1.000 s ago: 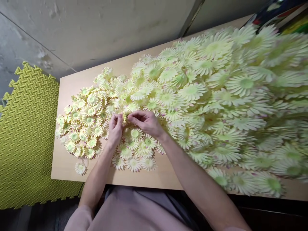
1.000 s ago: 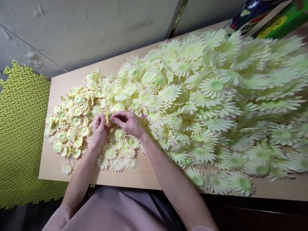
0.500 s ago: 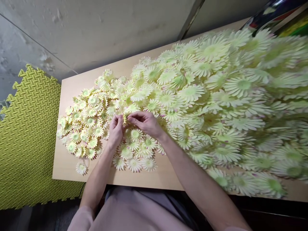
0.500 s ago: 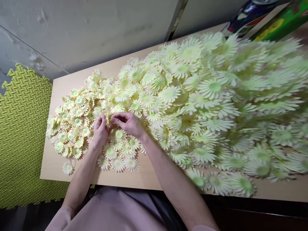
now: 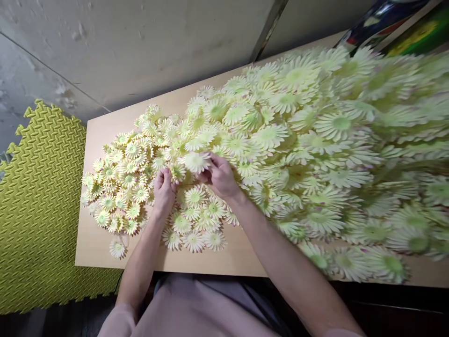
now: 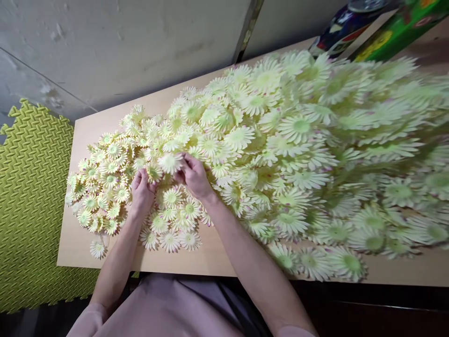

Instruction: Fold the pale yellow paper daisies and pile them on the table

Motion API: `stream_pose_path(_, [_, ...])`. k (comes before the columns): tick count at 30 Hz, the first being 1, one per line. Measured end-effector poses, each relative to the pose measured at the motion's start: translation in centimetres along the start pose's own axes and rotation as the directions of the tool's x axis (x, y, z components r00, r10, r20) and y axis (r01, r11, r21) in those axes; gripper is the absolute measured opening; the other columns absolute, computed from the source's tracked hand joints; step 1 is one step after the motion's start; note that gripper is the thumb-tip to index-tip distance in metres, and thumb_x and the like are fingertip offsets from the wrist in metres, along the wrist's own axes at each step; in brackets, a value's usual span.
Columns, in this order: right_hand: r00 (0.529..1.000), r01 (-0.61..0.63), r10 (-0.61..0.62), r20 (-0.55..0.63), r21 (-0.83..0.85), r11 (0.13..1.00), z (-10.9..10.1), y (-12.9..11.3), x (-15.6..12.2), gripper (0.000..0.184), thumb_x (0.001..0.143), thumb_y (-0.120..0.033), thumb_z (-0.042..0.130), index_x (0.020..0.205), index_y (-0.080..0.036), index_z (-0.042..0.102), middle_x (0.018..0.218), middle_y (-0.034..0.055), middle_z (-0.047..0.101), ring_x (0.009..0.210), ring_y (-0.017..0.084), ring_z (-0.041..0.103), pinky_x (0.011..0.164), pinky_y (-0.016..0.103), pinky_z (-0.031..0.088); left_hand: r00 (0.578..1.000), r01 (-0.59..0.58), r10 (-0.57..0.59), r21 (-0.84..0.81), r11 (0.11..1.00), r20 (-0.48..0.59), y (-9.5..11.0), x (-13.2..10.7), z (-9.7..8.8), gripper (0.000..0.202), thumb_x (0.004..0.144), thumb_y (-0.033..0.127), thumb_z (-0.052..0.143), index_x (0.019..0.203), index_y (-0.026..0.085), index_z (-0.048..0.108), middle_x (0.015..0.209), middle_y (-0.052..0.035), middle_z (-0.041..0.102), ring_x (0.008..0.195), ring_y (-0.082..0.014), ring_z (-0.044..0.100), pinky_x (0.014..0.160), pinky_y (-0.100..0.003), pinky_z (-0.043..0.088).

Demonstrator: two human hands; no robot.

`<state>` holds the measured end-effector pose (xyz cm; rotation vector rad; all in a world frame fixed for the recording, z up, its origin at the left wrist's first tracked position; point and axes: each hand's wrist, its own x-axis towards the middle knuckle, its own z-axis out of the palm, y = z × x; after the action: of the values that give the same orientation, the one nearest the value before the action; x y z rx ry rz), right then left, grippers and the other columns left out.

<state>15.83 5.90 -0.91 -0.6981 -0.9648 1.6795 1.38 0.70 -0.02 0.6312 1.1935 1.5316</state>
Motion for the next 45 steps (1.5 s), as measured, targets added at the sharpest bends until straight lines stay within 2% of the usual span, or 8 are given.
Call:
stream_pose_path(4, [0.999, 0.043, -0.041, 0.018, -0.096, 0.994, 0.2, -0.4, -0.1, 0.038, 0.083, -0.058, 0.067, 0.072, -0.022, 0.062, 0.056, -0.0046, 0.049, 0.042, 0.007, 0.036, 0.039, 0.024, 0.029, 1.000, -0.002, 0.002, -0.012, 1.000, 0.003, 0.3, 0.1, -0.1, 0.040, 0.078, 0.050, 0.073, 0.072, 0.019, 0.049, 0.070, 0.0061, 0.043, 0.055, -0.0038, 0.039, 0.054, -0.015, 0.045])
stream_pose_path(8, [0.984, 0.081, -0.021, 0.176, -0.337, 0.938, 0.9, -0.5, -0.9, 0.029, 0.073, -0.048, 0.080, 0.079, -0.021, 0.072, 0.069, 0.0011, 0.067, 0.059, 0.012, 0.060, 0.051, 0.025, 0.051, 0.999, -0.030, 0.029, 0.033, 0.999, 0.026, 0.1, 0.1, -0.4, 0.039, 0.078, 0.049, 0.073, 0.073, 0.018, 0.051, 0.070, 0.0059, 0.045, 0.053, -0.0031, 0.035, 0.046, -0.013, 0.035])
stream_pose_path(11, [0.981, 0.048, 0.017, 0.193, -0.330, 0.943, 1.1, -0.1, -1.1, 0.029, 0.074, -0.045, 0.081, 0.089, -0.022, 0.075, 0.081, 0.0035, 0.075, 0.074, 0.017, 0.072, 0.069, 0.033, 0.062, 0.997, -0.056, 0.050, 0.097, 0.994, 0.059, -0.3, 0.1, -0.6, 0.039, 0.080, 0.049, 0.071, 0.072, 0.018, 0.051, 0.065, 0.0064, 0.040, 0.050, -0.0031, 0.029, 0.043, -0.014, 0.031])
stream_pose_path(16, [0.985, 0.030, 0.022, 0.172, -0.294, 0.955, 0.9, 0.2, -0.9, 0.026, 0.074, -0.042, 0.081, 0.090, -0.022, 0.076, 0.082, 0.0033, 0.077, 0.072, 0.018, 0.074, 0.070, 0.035, 0.064, 0.993, -0.067, 0.057, 0.098, 0.993, 0.099, -0.6, 0.0, -0.6, 0.038, 0.081, 0.049, 0.071, 0.073, 0.018, 0.051, 0.067, 0.0051, 0.041, 0.054, -0.0046, 0.034, 0.048, -0.014, 0.038])
stream_pose_path(28, [0.986, 0.065, -0.010, 0.164, -0.338, 0.939, 0.9, 0.1, -0.8, 0.023, 0.082, -0.041, 0.075, 0.087, -0.020, 0.069, 0.072, -0.0009, 0.061, 0.062, 0.010, 0.056, 0.054, 0.022, 0.050, 0.995, -0.044, 0.033, 0.115, 0.992, 0.094, -0.5, -0.1, -0.3, 0.040, 0.080, 0.051, 0.071, 0.073, 0.019, 0.049, 0.068, 0.0051, 0.040, 0.054, -0.0050, 0.033, 0.048, -0.014, 0.037])
stream_pose_path(35, [0.994, 0.077, -0.074, -0.075, 0.039, 0.996, -0.1, 0.4, 0.2, 0.029, 0.083, -0.049, 0.072, 0.083, -0.024, 0.058, 0.062, -0.0059, 0.049, 0.044, 0.006, 0.038, 0.039, 0.020, 0.032, 0.999, -0.034, 0.033, 0.053, 0.998, 0.013, -0.2, 0.0, -0.1, 0.042, 0.078, 0.054, 0.072, 0.072, 0.019, 0.048, 0.066, 0.0061, 0.035, 0.053, -0.0049, 0.030, 0.048, -0.014, 0.037])
stream_pose_path(38, [0.995, 0.097, -0.099, -0.033, -0.055, 0.994, 0.2, -0.1, 0.0, 0.039, 0.088, -0.057, 0.062, 0.072, -0.022, 0.059, 0.054, -0.0050, 0.047, 0.039, 0.006, 0.034, 0.037, 0.022, 0.030, 0.999, -0.028, 0.027, 0.045, 0.999, 0.023, -0.1, 0.0, -0.2, 0.040, 0.079, 0.052, 0.071, 0.073, 0.019, 0.049, 0.070, 0.0053, 0.038, 0.057, -0.0055, 0.035, 0.058, -0.015, 0.045])
stream_pose_path(45, [0.986, 0.087, -0.032, 0.161, -0.349, 0.933, 1.2, -0.1, -1.1, 0.028, 0.073, -0.043, 0.082, 0.090, -0.023, 0.075, 0.079, 0.0022, 0.075, 0.068, 0.017, 0.071, 0.064, 0.032, 0.061, 0.994, -0.071, 0.062, 0.100, 0.992, 0.095, -0.7, 0.1, -0.7, 0.037, 0.082, 0.050, 0.070, 0.073, 0.019, 0.051, 0.069, 0.0043, 0.040, 0.058, -0.0070, 0.035, 0.053, -0.017, 0.039])
